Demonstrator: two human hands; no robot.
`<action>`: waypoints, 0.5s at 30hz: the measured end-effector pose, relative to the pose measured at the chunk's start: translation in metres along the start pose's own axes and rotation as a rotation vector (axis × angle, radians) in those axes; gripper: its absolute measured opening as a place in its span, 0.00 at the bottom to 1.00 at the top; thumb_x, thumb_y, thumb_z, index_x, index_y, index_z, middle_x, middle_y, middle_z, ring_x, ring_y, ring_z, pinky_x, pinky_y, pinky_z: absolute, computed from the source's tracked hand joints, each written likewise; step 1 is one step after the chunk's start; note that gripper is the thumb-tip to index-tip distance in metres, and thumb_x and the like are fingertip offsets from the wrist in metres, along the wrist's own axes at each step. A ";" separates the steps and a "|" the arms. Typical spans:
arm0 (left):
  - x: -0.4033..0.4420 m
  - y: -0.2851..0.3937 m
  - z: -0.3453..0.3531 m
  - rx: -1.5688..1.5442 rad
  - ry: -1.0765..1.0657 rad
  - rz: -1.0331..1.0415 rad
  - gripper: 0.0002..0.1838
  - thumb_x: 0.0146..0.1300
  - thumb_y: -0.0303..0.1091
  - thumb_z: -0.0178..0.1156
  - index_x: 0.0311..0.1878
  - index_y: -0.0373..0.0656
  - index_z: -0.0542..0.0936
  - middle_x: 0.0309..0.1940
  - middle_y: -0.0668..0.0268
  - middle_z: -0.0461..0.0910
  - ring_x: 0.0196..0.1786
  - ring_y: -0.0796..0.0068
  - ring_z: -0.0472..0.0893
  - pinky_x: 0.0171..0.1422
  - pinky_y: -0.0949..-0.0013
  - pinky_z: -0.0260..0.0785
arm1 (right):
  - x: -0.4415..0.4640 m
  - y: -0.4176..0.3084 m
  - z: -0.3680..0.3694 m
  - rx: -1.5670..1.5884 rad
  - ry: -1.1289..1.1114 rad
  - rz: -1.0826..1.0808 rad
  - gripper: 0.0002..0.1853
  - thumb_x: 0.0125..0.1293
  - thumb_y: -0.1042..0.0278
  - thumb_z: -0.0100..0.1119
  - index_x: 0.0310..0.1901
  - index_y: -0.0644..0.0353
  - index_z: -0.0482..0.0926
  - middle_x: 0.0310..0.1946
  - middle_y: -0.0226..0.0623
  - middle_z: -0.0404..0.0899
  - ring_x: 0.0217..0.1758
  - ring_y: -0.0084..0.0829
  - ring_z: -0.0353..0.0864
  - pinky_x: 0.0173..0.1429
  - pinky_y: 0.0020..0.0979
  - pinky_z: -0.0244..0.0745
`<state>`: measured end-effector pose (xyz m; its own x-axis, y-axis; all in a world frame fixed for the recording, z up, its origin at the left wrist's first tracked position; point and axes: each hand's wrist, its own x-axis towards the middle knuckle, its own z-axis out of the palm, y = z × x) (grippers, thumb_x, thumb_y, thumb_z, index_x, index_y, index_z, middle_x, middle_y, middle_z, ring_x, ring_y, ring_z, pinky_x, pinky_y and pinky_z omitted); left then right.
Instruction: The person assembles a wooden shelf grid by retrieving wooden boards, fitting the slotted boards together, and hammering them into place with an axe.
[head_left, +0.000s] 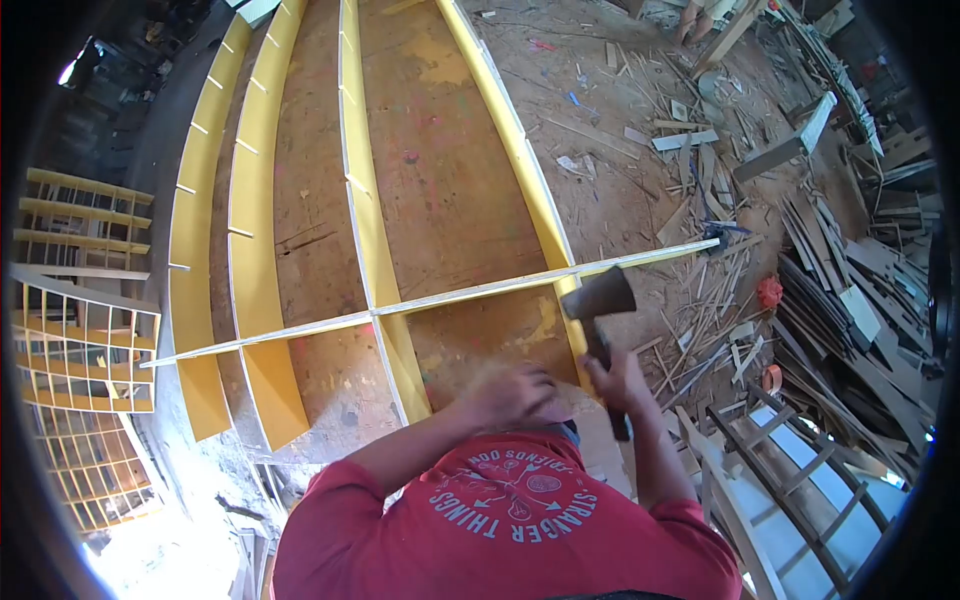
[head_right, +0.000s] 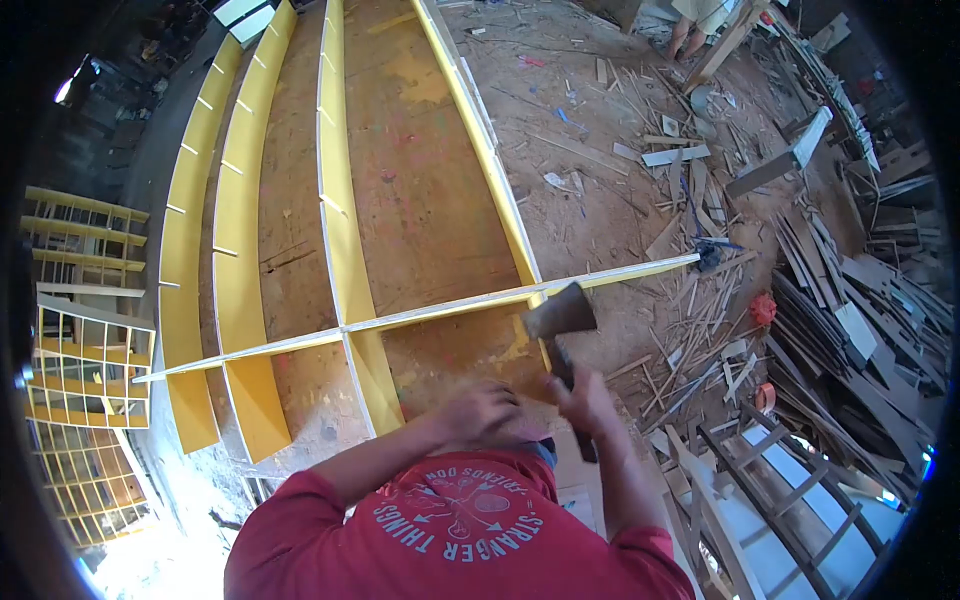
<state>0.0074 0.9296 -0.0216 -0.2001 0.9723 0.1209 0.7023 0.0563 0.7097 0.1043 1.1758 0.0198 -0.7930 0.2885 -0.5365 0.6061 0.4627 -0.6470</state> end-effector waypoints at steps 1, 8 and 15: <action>-0.027 -0.016 -0.003 -0.010 0.075 -0.109 0.11 0.66 0.32 0.66 0.50 0.43 0.87 0.53 0.58 0.88 0.62 0.56 0.84 0.72 0.54 0.74 | -0.009 0.000 0.010 0.020 -0.083 -0.034 0.29 0.71 0.45 0.70 0.56 0.66 0.84 0.40 0.60 0.88 0.43 0.57 0.91 0.49 0.51 0.83; -0.161 -0.046 -0.052 0.263 0.339 -0.575 0.17 0.64 0.39 0.68 0.55 0.46 0.88 0.60 0.60 0.86 0.70 0.57 0.79 0.81 0.47 0.64 | -0.010 0.000 0.121 0.360 -0.399 0.111 0.17 0.70 0.57 0.74 0.44 0.63 0.83 0.28 0.40 0.85 0.28 0.33 0.86 0.35 0.37 0.81; -0.181 -0.054 -0.039 0.353 0.161 -0.635 0.23 0.66 0.48 0.64 0.59 0.47 0.87 0.67 0.63 0.82 0.80 0.61 0.69 0.93 0.45 0.41 | 0.016 0.027 0.240 0.586 -0.417 0.190 0.14 0.70 0.61 0.74 0.40 0.58 0.79 0.23 0.34 0.81 0.21 0.29 0.82 0.27 0.34 0.80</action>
<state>-0.0212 0.7418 -0.0544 -0.7196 0.6841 -0.1189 0.5899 0.6926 0.4151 0.1229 0.9916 -0.1367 -0.6530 -0.0767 -0.7535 0.7563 -0.1205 -0.6431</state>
